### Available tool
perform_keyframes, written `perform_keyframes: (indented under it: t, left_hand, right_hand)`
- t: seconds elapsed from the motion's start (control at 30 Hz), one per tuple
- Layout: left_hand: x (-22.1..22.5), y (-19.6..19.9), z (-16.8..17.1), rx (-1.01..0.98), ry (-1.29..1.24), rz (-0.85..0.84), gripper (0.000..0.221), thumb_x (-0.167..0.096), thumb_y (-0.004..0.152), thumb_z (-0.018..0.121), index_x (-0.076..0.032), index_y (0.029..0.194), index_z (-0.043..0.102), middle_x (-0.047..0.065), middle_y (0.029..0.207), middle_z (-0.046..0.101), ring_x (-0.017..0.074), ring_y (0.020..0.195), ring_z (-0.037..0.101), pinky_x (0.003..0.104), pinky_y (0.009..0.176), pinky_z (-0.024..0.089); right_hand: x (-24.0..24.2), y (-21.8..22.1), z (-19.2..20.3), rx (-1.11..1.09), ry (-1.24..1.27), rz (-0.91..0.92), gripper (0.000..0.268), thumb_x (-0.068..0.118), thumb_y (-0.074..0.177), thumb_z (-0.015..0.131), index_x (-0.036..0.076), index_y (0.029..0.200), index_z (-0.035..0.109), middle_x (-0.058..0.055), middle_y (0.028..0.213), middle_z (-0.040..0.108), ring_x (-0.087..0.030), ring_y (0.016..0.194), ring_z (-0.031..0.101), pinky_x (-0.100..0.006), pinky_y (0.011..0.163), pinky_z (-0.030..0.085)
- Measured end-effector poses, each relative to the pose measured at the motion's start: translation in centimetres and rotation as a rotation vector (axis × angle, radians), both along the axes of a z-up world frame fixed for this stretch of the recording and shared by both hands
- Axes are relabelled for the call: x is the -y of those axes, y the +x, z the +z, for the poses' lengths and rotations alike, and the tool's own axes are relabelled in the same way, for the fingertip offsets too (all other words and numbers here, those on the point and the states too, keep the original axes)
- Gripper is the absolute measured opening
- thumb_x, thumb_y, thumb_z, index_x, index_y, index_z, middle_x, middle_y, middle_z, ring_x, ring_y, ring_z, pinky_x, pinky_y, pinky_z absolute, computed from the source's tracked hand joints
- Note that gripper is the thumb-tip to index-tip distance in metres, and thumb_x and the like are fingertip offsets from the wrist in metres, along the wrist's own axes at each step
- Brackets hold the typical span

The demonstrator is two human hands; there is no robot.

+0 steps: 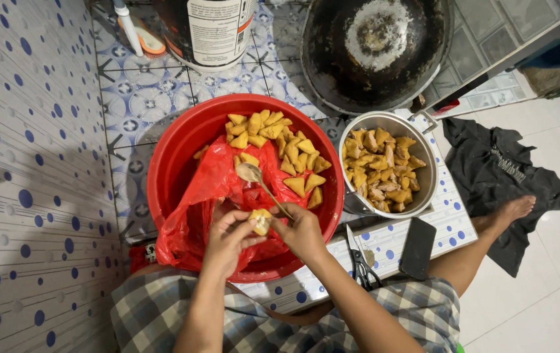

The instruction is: Filling fried dough pockets with a meat or vegetable paste using a small spoon.

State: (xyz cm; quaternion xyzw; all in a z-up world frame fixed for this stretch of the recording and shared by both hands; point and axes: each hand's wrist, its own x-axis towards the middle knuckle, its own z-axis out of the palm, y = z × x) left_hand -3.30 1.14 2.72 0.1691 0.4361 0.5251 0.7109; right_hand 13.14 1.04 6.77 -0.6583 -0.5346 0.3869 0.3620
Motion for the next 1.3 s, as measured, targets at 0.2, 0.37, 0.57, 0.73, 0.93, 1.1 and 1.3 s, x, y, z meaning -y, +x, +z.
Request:
perform_keyframes:
  t: [0.2, 0.37, 0.57, 0.73, 0.93, 1.1, 1.3]
  left_hand:
    - [0.3, -2.0, 0.1, -0.232, 0.116, 0.117, 0.024, -0.001, 0.084, 0.081, 0.011, 0.103, 0.074, 0.029, 0.104, 0.071, 0.0306, 0.089, 0.071, 0.048, 0.079, 0.064]
    - [0.2, -3.4, 1.0, -0.477, 0.272, 0.259, 0.019, -0.001, 0.086, 0.080, 0.008, 0.102, 0.075, 0.024, 0.109, 0.073, 0.0277, 0.098, 0.071, 0.042, 0.082, 0.063]
    - [-0.2, -3.7, 1.7, -0.526, 0.289, 0.347, 0.019, -0.001, 0.088, 0.079, 0.009, 0.104, 0.074, 0.022, 0.109, 0.072, 0.0246, 0.101, 0.070, 0.036, 0.083, 0.062]
    - [-0.2, -3.7, 1.4, -0.485, 0.247, 0.361, 0.019, 0.000, 0.087, 0.079, 0.009, 0.102, 0.074, 0.021, 0.109, 0.072, 0.0243, 0.100, 0.071, 0.034, 0.078, 0.064]
    - [-0.4, -3.7, 1.1, -0.499, 0.276, 0.358, 0.020, 0.002, 0.085, 0.080, 0.012, 0.102, 0.073, 0.025, 0.108, 0.072, 0.0283, 0.102, 0.071, 0.037, 0.078, 0.064]
    - [-0.5, -3.8, 0.7, -0.466, 0.267, 0.349, 0.021, 0.003, 0.086, 0.080, 0.013, 0.102, 0.072, 0.026, 0.110, 0.071, 0.0291, 0.102, 0.071, 0.038, 0.077, 0.064]
    - [-0.6, -3.7, 0.2, -0.438, 0.254, 0.349, 0.022, 0.003, 0.086, 0.079, 0.014, 0.103, 0.071, 0.026, 0.113, 0.071, 0.0305, 0.104, 0.070, 0.038, 0.078, 0.064]
  right_hand:
    - [-1.2, -1.7, 0.2, -0.043, 0.046, 0.062, 0.027, 0.016, 0.083, 0.082, 0.004, 0.106, 0.077, -0.014, 0.083, 0.077, -0.018, 0.073, 0.066, -0.028, 0.063, 0.051]
    - [-0.6, -1.1, -0.3, 0.274, 0.000, 0.151, 0.022, 0.019, 0.101, 0.060, 0.013, 0.114, 0.076, -0.013, 0.080, 0.077, -0.028, 0.076, 0.074, -0.036, 0.066, 0.058]
    - [-0.5, 0.3, -6.2, 0.818, -0.027, 0.422, 0.026, 0.017, 0.097, 0.056, 0.019, 0.117, 0.072, -0.010, 0.078, 0.075, -0.033, 0.075, 0.076, -0.044, 0.064, 0.060]
    - [-1.5, -1.0, -11.6, 1.227, 0.135, 0.542, 0.015, 0.017, 0.088, 0.060, 0.019, 0.089, 0.075, 0.000, 0.063, 0.069, -0.023, 0.061, 0.073, -0.033, 0.048, 0.057]
    - [-3.0, -3.5, -12.5, 1.375, 0.209, 0.579, 0.014, 0.009, 0.081, 0.065, 0.014, 0.070, 0.071, -0.003, 0.053, 0.061, -0.024, 0.051, 0.067, -0.039, 0.040, 0.055]
    - [-3.4, -2.7, -9.1, 0.667, -0.220, 0.625, 0.022, 0.026, 0.092, 0.065, 0.013, 0.108, 0.072, -0.022, 0.079, 0.074, -0.044, 0.083, 0.075, -0.054, 0.074, 0.061]
    - [-3.1, -2.4, -6.4, 0.537, -0.186, 0.665, 0.024, 0.022, 0.096, 0.062, 0.008, 0.114, 0.071, -0.024, 0.090, 0.075, -0.045, 0.090, 0.073, -0.054, 0.079, 0.059]
